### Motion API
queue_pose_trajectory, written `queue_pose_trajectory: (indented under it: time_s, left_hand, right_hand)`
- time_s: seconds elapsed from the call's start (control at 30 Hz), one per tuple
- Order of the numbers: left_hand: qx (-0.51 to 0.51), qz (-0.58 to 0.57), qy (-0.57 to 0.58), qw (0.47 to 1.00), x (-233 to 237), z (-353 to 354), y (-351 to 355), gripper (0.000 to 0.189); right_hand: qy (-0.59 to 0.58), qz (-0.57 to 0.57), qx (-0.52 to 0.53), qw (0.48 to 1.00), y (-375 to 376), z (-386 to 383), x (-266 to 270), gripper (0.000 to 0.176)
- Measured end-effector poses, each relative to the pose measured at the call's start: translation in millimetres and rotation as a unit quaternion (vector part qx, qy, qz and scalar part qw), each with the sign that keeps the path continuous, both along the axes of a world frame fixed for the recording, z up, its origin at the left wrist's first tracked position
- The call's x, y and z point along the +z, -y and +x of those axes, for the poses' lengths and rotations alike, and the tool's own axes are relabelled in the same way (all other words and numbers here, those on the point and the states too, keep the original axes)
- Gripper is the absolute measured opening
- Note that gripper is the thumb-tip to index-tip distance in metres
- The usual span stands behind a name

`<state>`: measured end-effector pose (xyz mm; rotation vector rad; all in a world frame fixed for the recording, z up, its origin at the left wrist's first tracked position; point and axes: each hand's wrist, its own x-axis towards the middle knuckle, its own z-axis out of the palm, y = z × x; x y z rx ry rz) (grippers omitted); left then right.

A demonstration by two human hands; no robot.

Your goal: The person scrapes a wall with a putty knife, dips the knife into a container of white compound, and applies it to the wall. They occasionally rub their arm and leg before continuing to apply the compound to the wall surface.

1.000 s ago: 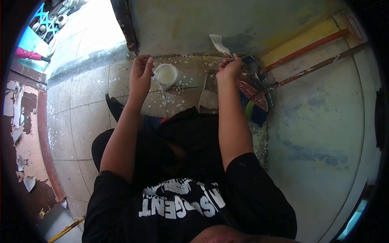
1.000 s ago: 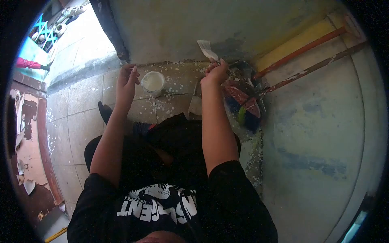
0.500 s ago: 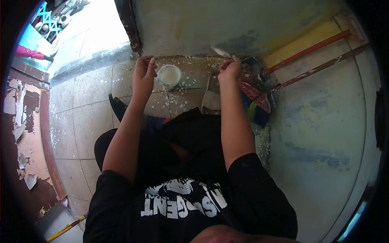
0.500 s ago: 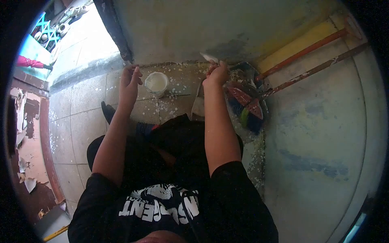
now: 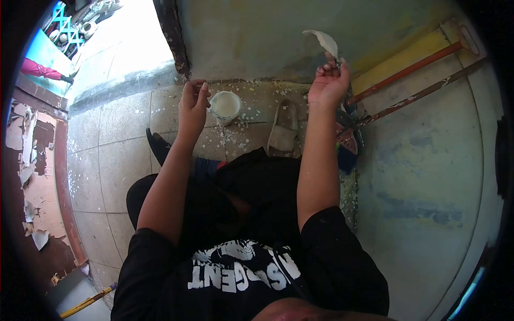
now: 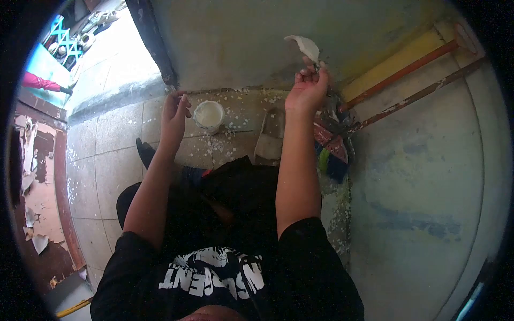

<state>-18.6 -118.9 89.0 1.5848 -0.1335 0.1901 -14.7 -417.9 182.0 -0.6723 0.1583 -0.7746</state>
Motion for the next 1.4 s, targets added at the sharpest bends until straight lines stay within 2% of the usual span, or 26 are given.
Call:
queue_pose_trajectory:
  time_s: [0.1, 0.33, 0.5, 0.57, 0.6, 0.67, 0.7, 0.77, 0.87, 1.1, 1.17, 1.2, 1.27, 1.33, 1.4]
  left_hand:
    - [0.002, 0.002, 0.001, 1.000, 1.6, -0.2, -0.3, 0.024]
    - [-0.002, 0.024, -0.014, 1.000, 10.9, -6.3, -2.1, 0.029]
    - [0.000, 0.019, -0.010, 1.000, 8.1, -6.2, -2.0, 0.028]
    - [-0.004, 0.016, -0.012, 1.000, 7.5, -6.1, -2.0, 0.027]
    - [-0.007, 0.014, -0.016, 1.000, 6.5, -6.0, -2.1, 0.027]
    - [-0.004, 0.012, -0.008, 1.000, 2.8, -5.2, -1.5, 0.025]
    - [0.001, 0.009, 0.001, 1.000, 1.9, -4.4, -1.1, 0.023]
    - [0.000, 0.008, 0.004, 1.000, 2.1, -4.5, -0.7, 0.023]
    - [-0.003, 0.003, 0.008, 1.000, 1.1, -4.6, -0.3, 0.024]
    - [0.000, 0.000, -0.001, 1.000, 2.0, -4.3, -1.7, 0.025]
    - [0.003, 0.005, 0.002, 1.000, 3.6, -4.5, -1.4, 0.025]
    - [0.006, 0.011, 0.005, 1.000, 4.5, -4.2, -1.5, 0.025]
    - [0.005, 0.008, 0.005, 1.000, 5.0, -3.8, -2.1, 0.025]
    - [0.004, 0.006, 0.002, 1.000, 6.5, -5.2, -2.6, 0.025]
    - [0.000, -0.001, -0.010, 1.000, 10.8, -6.1, -2.0, 0.029]
  right_hand:
    - [0.007, -0.008, -0.009, 1.000, -1.4, -8.7, 21.2, 0.021]
    - [0.104, -0.050, 0.002, 0.993, -9.9, -32.2, 65.2, 0.022]
    - [0.080, -0.050, -0.001, 0.996, -7.3, -20.2, 44.1, 0.022]
    - [-0.029, 0.015, -0.001, 0.999, -6.1, -8.4, 12.8, 0.022]
    - [-0.029, 0.015, -0.002, 0.999, -6.8, -4.3, -4.2, 0.022]
    - [-0.162, 0.001, -0.041, 0.986, -7.2, 1.8, -37.9, 0.019]
    - [-0.161, 0.001, -0.043, 0.986, -4.4, 4.6, -50.9, 0.019]
    - [-0.295, 0.042, -0.050, 0.953, 3.1, 10.0, -72.9, 0.019]
    - [-0.325, -0.007, -0.037, 0.945, 12.9, 15.5, -97.7, 0.022]
    - [-0.298, -0.029, -0.032, 0.954, -0.9, 19.5, -91.7, 0.020]
    - [-0.233, 0.010, -0.057, 0.971, 1.7, 28.6, -88.0, 0.017]
    - [-0.234, 0.010, -0.056, 0.971, 1.5, 28.5, -77.6, 0.017]
    - [-0.129, 0.020, -0.016, 0.991, -3.9, 25.4, -33.7, 0.016]
    - [-0.053, -0.039, -0.028, 0.997, -13.1, 18.1, 8.1, 0.017]
    - [-0.027, -0.049, -0.028, 0.998, -21.9, 3.9, 45.1, 0.019]
